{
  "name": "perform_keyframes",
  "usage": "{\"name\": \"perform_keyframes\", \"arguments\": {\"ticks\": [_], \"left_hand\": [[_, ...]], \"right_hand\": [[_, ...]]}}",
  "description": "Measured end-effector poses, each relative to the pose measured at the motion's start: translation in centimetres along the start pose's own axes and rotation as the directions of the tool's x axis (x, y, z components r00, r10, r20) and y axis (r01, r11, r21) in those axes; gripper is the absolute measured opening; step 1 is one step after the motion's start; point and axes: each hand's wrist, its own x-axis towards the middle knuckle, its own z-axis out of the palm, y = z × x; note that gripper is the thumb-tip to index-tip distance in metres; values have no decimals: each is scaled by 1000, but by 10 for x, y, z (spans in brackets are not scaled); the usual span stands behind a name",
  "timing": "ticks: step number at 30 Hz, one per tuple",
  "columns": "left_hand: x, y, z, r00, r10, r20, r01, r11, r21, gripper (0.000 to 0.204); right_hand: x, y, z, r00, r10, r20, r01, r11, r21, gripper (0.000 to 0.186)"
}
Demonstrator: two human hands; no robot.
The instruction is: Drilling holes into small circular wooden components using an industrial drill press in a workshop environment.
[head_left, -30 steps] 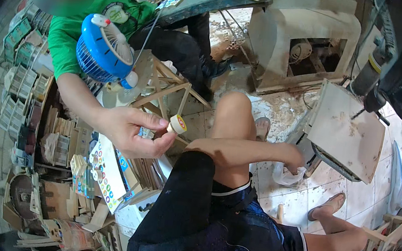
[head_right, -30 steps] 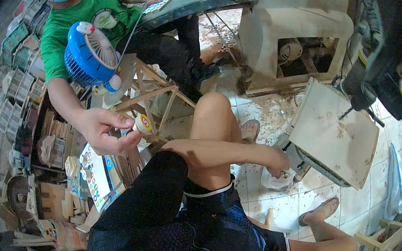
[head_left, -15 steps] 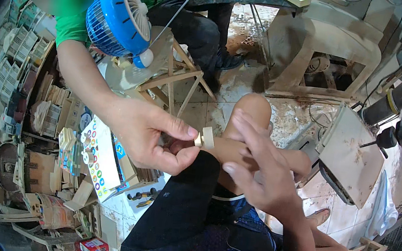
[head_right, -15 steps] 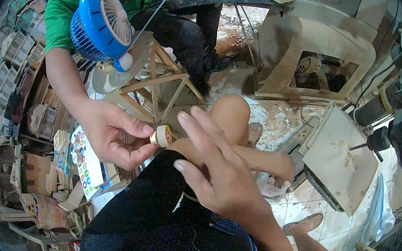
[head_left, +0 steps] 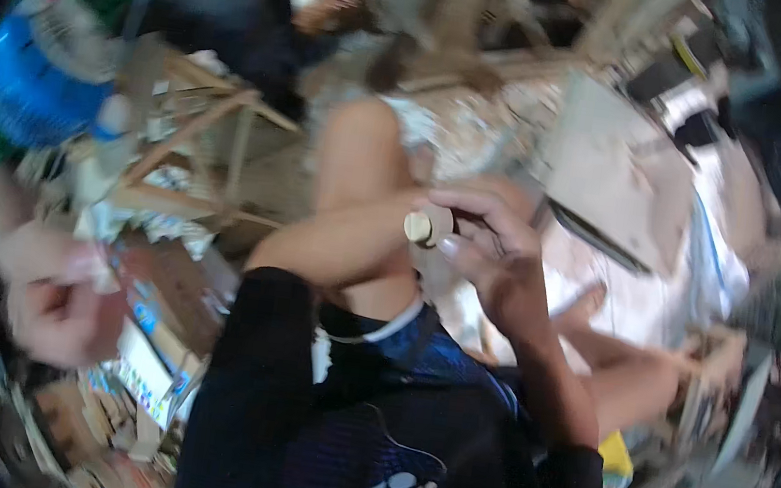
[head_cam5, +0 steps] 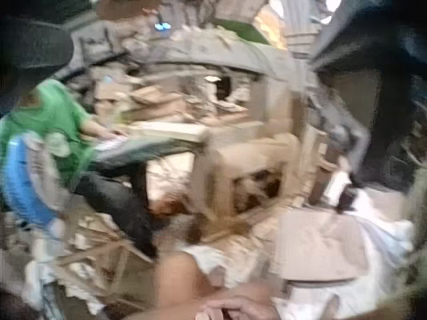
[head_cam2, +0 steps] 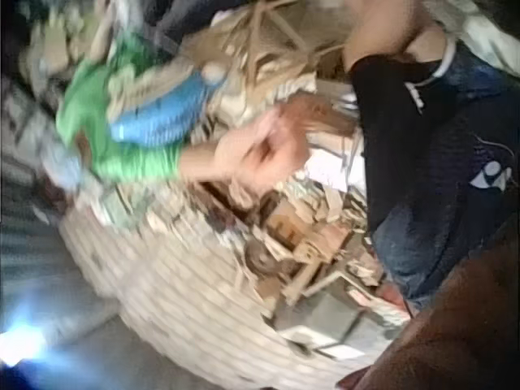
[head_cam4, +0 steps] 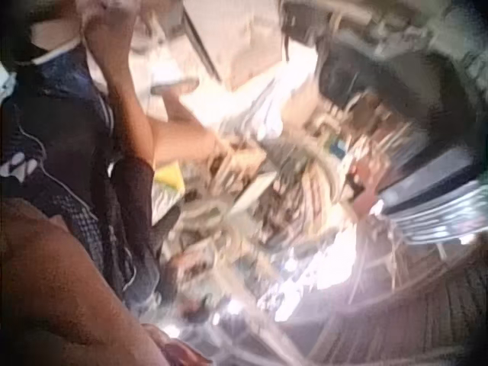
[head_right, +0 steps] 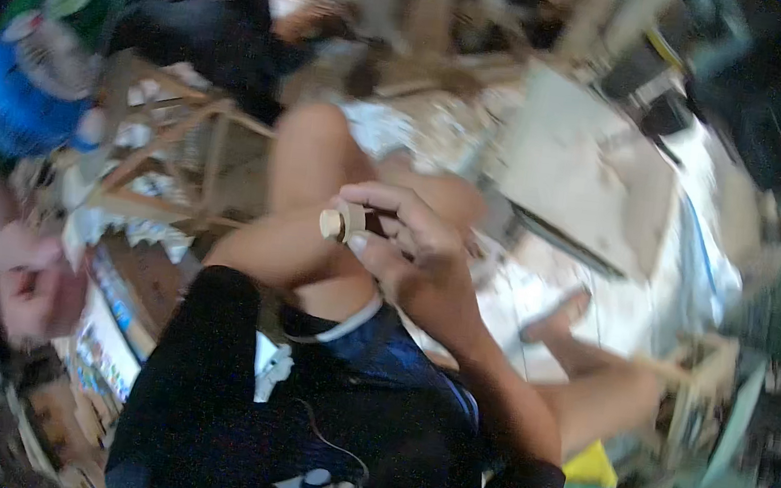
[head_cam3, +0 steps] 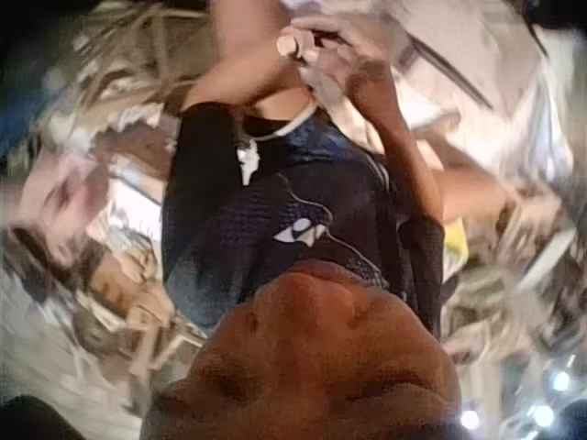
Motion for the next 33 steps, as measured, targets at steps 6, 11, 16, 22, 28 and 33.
{"name": "perform_keyframes", "arguments": {"ticks": [6, 11, 16, 22, 28, 33], "left_hand": [[101, -33, 55, 961, -269, 69, 272, 962, -31, 29], [102, -22, 48, 952, -255, 168, 238, 964, 115, 34], [112, -36, 63, 970, -117, 213, 78, 981, 179, 48], [109, -26, 55, 951, -238, 198, 223, 970, 95, 47], [100, -12, 49, 966, -106, 234, 64, 982, 180, 38], [93, 13, 37, 995, -54, 82, 70, 976, -207, 24]], "right_hand": [[-90, 51, -113, 960, 50, -275, -185, 851, -492, 45], [-119, 98, -139, 903, 1, -430, -292, 736, -611, 49], [-136, 98, -144, 838, -25, -546, -495, 387, -778, 48], [-192, 41, -170, 723, -146, -675, -482, 594, -644, 32], [-276, -25, -176, 463, -407, -787, -623, 481, -616, 19], [-406, -70, -164, 72, -492, -868, -799, 493, -346, 23]]}}
